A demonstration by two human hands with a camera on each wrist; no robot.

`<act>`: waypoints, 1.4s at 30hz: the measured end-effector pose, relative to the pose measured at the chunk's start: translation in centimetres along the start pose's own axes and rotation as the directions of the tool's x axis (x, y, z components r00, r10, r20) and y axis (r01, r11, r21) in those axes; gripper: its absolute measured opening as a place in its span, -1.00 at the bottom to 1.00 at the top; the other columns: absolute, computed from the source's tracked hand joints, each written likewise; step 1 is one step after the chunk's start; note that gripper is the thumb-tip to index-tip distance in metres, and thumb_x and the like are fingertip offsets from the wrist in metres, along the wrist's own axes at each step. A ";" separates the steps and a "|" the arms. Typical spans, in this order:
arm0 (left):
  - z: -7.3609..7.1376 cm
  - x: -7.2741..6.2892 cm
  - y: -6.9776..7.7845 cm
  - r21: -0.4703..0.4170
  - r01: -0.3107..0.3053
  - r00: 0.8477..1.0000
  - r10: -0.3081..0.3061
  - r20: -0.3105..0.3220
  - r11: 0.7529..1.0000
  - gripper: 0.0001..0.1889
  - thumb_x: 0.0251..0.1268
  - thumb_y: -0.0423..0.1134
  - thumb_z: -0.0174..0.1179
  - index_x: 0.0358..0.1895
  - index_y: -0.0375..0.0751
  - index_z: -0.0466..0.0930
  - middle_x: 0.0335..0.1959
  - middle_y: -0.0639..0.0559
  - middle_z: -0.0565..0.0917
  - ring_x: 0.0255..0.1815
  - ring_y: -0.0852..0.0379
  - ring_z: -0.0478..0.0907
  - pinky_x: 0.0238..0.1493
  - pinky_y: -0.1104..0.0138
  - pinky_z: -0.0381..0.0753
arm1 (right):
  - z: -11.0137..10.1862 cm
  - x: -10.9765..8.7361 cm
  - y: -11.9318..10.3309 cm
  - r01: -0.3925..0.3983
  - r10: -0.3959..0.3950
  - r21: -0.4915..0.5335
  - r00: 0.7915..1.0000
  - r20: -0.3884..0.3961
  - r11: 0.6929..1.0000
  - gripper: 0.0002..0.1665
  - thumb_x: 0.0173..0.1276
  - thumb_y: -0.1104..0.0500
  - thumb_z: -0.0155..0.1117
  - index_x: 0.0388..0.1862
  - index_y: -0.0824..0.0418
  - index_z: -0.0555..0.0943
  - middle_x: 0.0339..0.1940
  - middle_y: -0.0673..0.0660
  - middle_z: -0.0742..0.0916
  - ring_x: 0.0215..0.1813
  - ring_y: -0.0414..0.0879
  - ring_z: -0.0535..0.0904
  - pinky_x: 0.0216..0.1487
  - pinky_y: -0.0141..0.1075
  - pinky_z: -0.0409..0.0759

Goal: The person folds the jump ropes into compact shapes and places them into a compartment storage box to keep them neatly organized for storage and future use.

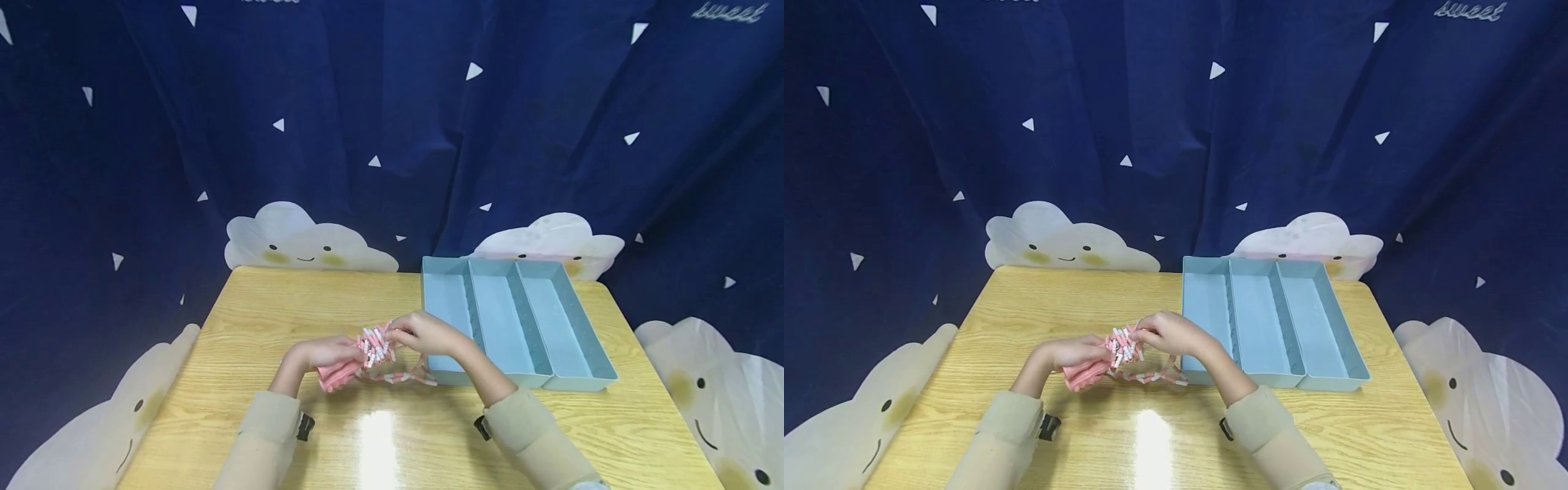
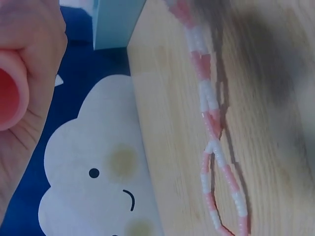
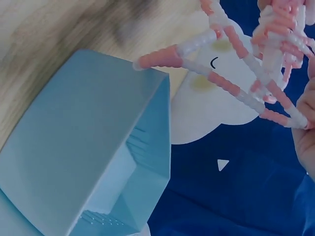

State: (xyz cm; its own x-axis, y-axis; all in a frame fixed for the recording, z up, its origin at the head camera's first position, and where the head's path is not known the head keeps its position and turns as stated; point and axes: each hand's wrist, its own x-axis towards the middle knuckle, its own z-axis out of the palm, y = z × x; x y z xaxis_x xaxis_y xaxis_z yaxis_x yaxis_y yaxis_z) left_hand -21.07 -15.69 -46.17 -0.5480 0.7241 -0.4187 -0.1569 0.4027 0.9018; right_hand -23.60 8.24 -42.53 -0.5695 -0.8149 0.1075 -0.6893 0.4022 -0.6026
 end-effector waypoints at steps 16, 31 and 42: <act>1.5 0.7 -0.1 -0.125 0.131 0.983 -0.112 0.145 0.983 -0.74 0.23 -0.14 -0.07 -0.41 -0.28 0.48 -0.72 -0.02 0.49 -0.79 0.17 0.44 -0.74 0.38 0.51 | -0.9 0.0 0.2 0.028 -0.025 -0.037 0.997 0.076 0.999 -0.74 0.37 0.11 0.05 -0.46 0.13 0.61 -0.57 0.04 0.65 -0.56 -0.36 0.37 -0.47 -0.50 0.42; 2.2 0.4 0.4 -0.133 0.117 0.965 -0.081 0.249 0.984 -0.54 0.29 -0.15 -0.13 -0.16 -0.66 0.38 -0.69 0.01 0.51 -0.74 0.20 0.46 -0.71 0.42 0.52 | -0.8 0.6 0.7 0.017 -0.042 0.143 0.984 0.170 0.990 -0.66 0.37 0.15 0.06 -0.61 0.24 0.50 -0.69 -0.14 0.41 -0.67 -0.38 0.19 -0.60 -0.51 0.26; 2.7 0.5 1.1 -0.147 0.073 0.957 -0.027 0.290 0.986 -0.73 0.30 -0.18 -0.13 -0.32 -0.31 0.50 -0.69 -0.01 0.50 -0.74 0.19 0.46 -0.70 0.41 0.52 | -0.8 1.1 1.1 -0.010 -0.042 0.283 0.984 0.175 0.959 -0.71 0.32 0.18 0.13 -0.59 0.23 0.55 -0.68 0.11 0.51 -0.62 -0.34 0.26 -0.57 -0.49 0.29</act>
State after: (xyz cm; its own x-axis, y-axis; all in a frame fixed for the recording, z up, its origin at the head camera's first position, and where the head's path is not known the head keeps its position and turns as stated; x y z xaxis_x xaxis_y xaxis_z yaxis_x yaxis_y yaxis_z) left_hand -19.27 -13.35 -45.69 -0.2822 0.8440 -0.4561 -0.3156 0.3673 0.8749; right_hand -25.32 8.14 -42.42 -0.4532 -0.8914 -0.0072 -0.5288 0.2754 -0.8028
